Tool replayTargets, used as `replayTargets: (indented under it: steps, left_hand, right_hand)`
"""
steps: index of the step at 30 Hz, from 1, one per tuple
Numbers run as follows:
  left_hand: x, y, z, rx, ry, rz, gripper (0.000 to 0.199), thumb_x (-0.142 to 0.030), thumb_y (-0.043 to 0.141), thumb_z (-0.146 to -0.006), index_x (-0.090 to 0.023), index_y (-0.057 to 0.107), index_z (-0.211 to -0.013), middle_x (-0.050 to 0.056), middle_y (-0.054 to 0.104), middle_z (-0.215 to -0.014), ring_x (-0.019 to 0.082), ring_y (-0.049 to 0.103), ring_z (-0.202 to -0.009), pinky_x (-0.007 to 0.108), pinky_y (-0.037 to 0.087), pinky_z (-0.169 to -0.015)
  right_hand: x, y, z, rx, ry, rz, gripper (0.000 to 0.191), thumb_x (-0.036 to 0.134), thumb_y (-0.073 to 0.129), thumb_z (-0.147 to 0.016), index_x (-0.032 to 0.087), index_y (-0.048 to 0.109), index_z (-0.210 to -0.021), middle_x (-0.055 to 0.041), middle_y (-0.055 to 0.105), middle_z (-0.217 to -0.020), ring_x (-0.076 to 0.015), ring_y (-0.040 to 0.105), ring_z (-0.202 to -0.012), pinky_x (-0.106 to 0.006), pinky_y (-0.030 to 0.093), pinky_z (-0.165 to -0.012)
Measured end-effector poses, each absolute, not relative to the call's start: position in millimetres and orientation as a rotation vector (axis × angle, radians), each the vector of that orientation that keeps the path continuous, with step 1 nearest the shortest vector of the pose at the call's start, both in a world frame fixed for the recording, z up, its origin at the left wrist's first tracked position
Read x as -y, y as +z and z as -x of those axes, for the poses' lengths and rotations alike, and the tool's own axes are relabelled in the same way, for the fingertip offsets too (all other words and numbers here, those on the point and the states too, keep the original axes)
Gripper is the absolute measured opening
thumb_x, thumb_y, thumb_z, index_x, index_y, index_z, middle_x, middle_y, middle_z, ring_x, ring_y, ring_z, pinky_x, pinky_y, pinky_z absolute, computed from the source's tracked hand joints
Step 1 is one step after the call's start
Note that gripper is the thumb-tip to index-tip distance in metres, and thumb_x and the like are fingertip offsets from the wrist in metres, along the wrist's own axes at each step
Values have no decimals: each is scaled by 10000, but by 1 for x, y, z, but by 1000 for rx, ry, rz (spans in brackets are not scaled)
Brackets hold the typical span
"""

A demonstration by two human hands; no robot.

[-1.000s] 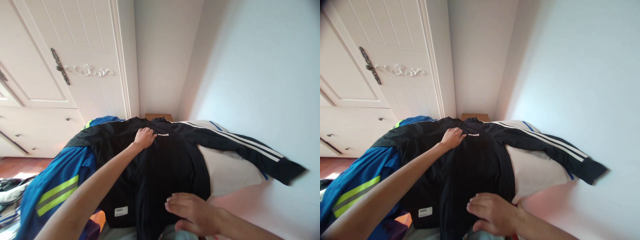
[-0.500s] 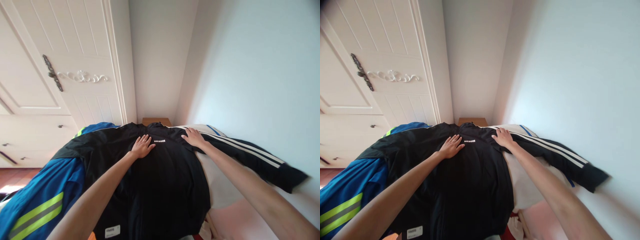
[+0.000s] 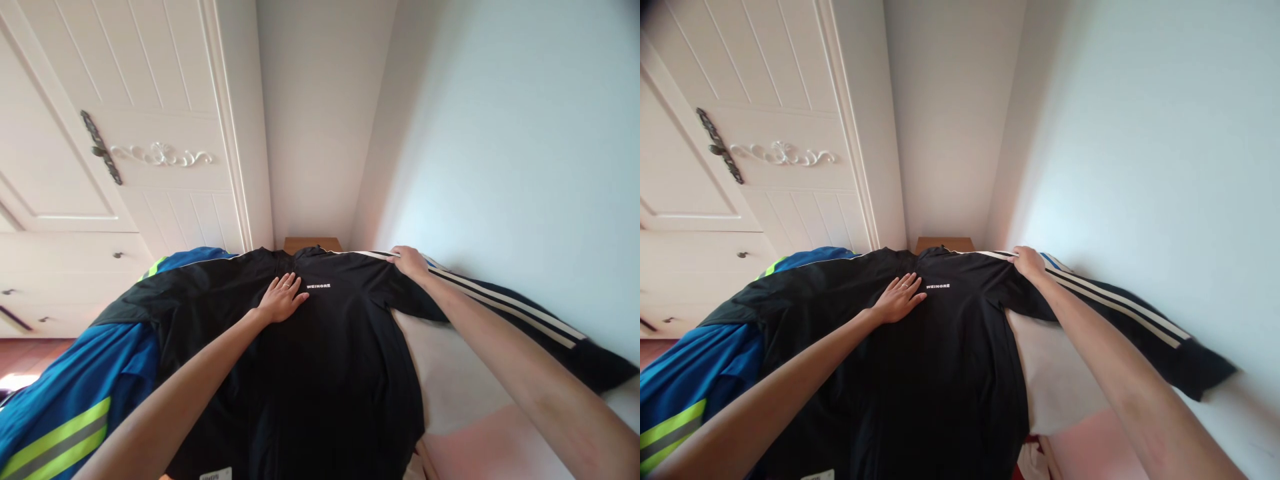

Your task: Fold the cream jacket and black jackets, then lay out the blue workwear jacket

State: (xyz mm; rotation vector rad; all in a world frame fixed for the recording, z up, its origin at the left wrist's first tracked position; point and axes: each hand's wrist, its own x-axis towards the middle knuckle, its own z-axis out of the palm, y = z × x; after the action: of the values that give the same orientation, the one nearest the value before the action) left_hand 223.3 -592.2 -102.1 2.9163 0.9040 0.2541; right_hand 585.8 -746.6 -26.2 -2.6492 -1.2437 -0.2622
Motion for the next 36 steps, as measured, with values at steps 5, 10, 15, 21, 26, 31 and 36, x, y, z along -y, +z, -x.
replayTargets:
  steps: [5, 10, 15, 21, 26, 31, 36]
  left_hand:
    - [593, -98, -232, -893, 216, -2889, 760, -636, 210, -990, -134, 312, -1551, 141, 244, -1620, 280, 158, -1515, 478, 154, -1214]
    - [589, -102, -244, -920, 265, -2892, 769, -643, 207, -986, -129, 317, -1548, 143, 248, -1620, 285, 177, -1512, 477, 154, -1216]
    - [585, -106, -252, -878, 283, -2907, 780, -657, 200, -979, -133, 339, -1541, 147, 266, -1613, 290, 190, -1509, 484, 163, -1216]
    - [585, -111, -254, -880, 365, -2925, 770, -669, 191, -973, -166, 386, -1522, 135, 311, -1599, 276, 216, -1504, 475, 173, -1215]
    - [586, -114, -254, -892, 395, -2928, 776, -671, 190, -973, -160, 395, -1519, 141, 319, -1595, 284, 225, -1501, 481, 176, -1212]
    - [586, -113, -254, -891, 390, -2939, 775, -660, 202, -977, -141, 388, -1521, 152, 315, -1594, 294, 229, -1498, 483, 174, -1213]
    - [587, -114, -254, -900, 402, -2946, 750, -661, 209, -977, -176, 401, -1515, 133, 332, -1591, 279, 240, -1497, 476, 183, -1213]
  right_hand:
    - [732, 3, -603, 1205, -302, 2622, 227, 372, 609, -892, 263, 736, -1045, -44, 728, -1080, -207, 641, -962, -260, 436, -720]
    - [709, 7, -615, 1178, -288, 2688, 219, 353, 626, -882, 248, 753, -1026, -69, 728, -1066, -227, 648, -967, -277, 442, -721]
    - [702, -9, -621, 1193, -186, 2804, 186, 294, 628, -876, 226, 767, -978, -106, 728, -1065, -246, 665, -998, -297, 463, -753]
    - [695, -29, -610, 1255, -93, 2966, 208, 140, 669, -805, 127, 757, -993, -219, 708, -1071, -328, 665, -1055, -425, 462, -882]
    - [676, -31, -581, 1494, -201, 2834, 295, 150, 541, -894, 119, 711, -1132, -248, 638, -1219, -367, 572, -1199, -501, 402, -992]
    - [639, -39, -528, 1910, -158, 2412, 472, 354, 448, -988, 203, 501, -1432, -114, 454, -1515, -251, 420, -1380, -359, 290, -1143]
    - [595, -61, -492, 2031, 8, 2237, 622, 526, 378, -1003, 199, 357, -1532, -95, 258, -1628, -225, 202, -1506, -373, 118, -1217]
